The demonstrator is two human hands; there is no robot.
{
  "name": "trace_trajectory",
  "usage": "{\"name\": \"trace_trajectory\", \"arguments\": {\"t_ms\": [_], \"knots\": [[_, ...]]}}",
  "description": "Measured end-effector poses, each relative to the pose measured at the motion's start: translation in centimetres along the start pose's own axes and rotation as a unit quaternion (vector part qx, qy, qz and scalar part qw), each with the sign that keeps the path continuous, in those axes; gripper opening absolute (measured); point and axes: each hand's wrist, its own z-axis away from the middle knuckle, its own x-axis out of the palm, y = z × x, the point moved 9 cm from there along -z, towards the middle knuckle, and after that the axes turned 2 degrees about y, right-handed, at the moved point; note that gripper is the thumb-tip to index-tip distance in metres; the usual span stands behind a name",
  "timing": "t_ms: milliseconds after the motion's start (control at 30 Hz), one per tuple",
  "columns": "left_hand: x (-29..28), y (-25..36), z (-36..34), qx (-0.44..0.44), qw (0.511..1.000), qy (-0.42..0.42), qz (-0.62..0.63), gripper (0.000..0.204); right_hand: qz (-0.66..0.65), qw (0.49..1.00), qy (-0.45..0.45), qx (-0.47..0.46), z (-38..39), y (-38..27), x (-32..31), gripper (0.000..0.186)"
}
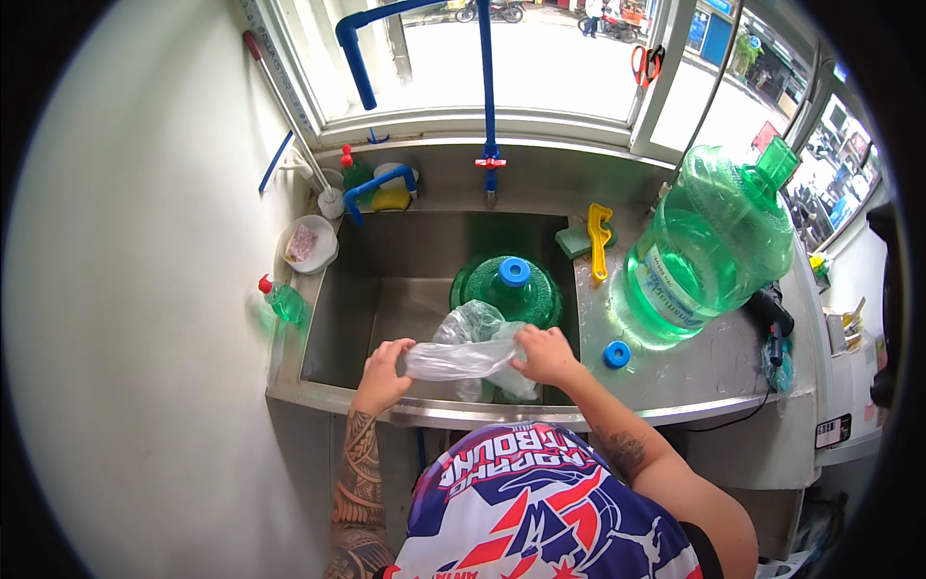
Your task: The person wraps a large water jug in a plastic bag, ties the bag, and places it on the floor. They then unwrap another jug, rinse it under a tap, and rewrap it.
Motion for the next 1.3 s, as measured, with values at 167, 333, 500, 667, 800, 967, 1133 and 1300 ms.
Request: {"name": "trace_trajectory", "arguments": {"t_ms": [167,333,500,667,800,967,1133,1300], "knots": [[4.7,-3.4,2.9,-0.069,0.995,-0.063,0.039,0.076,0.105,0.987,0.064,0.101,0.1,2.2,0.1,0.076],[6.1,-4.0,3.8,-0.105,0.988,0.065,0.094,0.05,0.167,0.977,0.058,-0.119,-1.7,-2.3,2.4,0.078],[5.8,-2.4,4.3,-0.076,0.988,0.126,0.042,0.038,0.101,0.976,0.032,-0.189,-2.4,-1.3,3.4,0.019],[4.6,-1.6,0.4,-0.129,0.963,0.133,0.193,0.044,0.017,0.967,-0.252,0.04,1.0,6.8,5.9,0.026],[4.6,8.7,-7.8,0.111,0.959,0.217,0.146,0.079,-0.129,0.963,-0.179,0.153,2.2,8.6,3.8,0.059],[11.2,11.5,-16.5,0.007,0.998,0.029,0.052,0.081,-0.071,0.96,-0.263,0.061,1.8,6.0,6.2,0.06],[3.5,8.1,-15.1,0.109,0.97,0.191,0.1,0.054,-0.037,0.964,-0.261,0.022,0.5,7.0,5.2,0.05],[-9.2,3.1,-9.7,0.076,0.932,0.35,0.055,0.052,-0.143,0.956,-0.255,0.002,-1.0,7.2,3.8,0.081]]}}
